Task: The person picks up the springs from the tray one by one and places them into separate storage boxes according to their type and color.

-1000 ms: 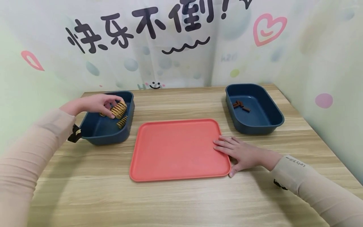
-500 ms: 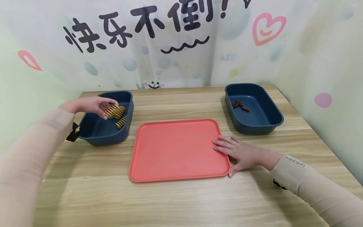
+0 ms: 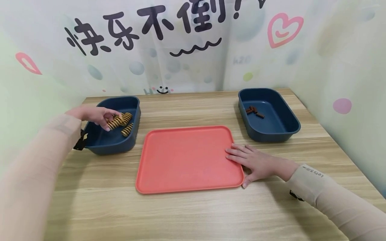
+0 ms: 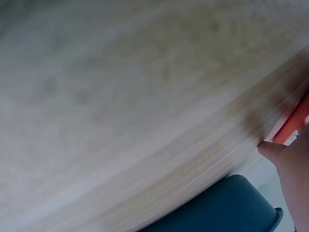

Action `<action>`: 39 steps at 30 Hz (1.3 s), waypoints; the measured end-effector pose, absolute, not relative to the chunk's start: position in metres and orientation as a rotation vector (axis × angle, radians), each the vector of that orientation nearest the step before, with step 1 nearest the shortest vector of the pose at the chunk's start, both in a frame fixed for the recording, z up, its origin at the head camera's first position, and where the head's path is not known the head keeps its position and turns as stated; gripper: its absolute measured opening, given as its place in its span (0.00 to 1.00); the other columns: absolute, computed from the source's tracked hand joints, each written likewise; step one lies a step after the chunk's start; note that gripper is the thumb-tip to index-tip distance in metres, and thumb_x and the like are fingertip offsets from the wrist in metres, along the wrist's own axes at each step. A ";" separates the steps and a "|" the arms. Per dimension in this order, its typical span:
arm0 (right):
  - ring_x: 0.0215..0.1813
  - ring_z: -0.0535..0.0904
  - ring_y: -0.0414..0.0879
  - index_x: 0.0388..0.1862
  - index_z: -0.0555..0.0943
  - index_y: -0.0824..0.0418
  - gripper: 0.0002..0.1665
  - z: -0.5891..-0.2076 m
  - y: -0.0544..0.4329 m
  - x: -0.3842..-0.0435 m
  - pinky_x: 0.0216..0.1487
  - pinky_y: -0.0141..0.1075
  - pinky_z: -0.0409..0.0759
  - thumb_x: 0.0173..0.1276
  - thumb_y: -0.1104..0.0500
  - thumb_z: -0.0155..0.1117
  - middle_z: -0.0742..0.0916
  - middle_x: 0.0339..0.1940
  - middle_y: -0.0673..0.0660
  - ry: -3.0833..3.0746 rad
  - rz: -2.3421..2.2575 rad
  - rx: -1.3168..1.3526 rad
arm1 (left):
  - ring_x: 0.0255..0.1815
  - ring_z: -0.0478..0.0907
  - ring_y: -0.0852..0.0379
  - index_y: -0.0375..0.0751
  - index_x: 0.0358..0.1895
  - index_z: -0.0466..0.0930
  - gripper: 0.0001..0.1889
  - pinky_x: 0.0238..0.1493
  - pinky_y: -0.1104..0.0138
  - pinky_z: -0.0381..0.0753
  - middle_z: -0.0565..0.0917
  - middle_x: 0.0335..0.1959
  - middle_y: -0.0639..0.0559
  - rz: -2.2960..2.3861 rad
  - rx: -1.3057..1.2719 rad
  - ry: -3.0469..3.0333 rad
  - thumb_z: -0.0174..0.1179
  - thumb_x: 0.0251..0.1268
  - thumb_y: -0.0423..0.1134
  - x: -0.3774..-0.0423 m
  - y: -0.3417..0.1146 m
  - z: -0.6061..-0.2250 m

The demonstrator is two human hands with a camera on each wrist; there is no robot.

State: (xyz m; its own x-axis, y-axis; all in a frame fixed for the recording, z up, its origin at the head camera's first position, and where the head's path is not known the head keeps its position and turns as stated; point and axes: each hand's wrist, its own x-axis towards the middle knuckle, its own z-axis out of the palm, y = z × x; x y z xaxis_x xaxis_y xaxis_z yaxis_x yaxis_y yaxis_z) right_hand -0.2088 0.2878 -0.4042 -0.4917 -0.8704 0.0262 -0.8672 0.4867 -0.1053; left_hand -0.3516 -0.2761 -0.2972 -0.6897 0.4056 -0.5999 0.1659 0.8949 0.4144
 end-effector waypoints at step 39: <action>0.71 0.47 0.57 0.70 0.58 0.60 0.59 -0.404 0.287 -0.207 0.68 0.26 0.24 0.47 0.27 0.60 0.60 0.71 0.59 2.675 -0.181 -1.535 | 0.23 0.79 0.54 0.37 0.68 0.56 0.38 0.32 0.64 0.81 0.70 0.45 0.35 0.183 0.402 2.312 0.63 0.52 0.25 -0.364 -0.253 -0.314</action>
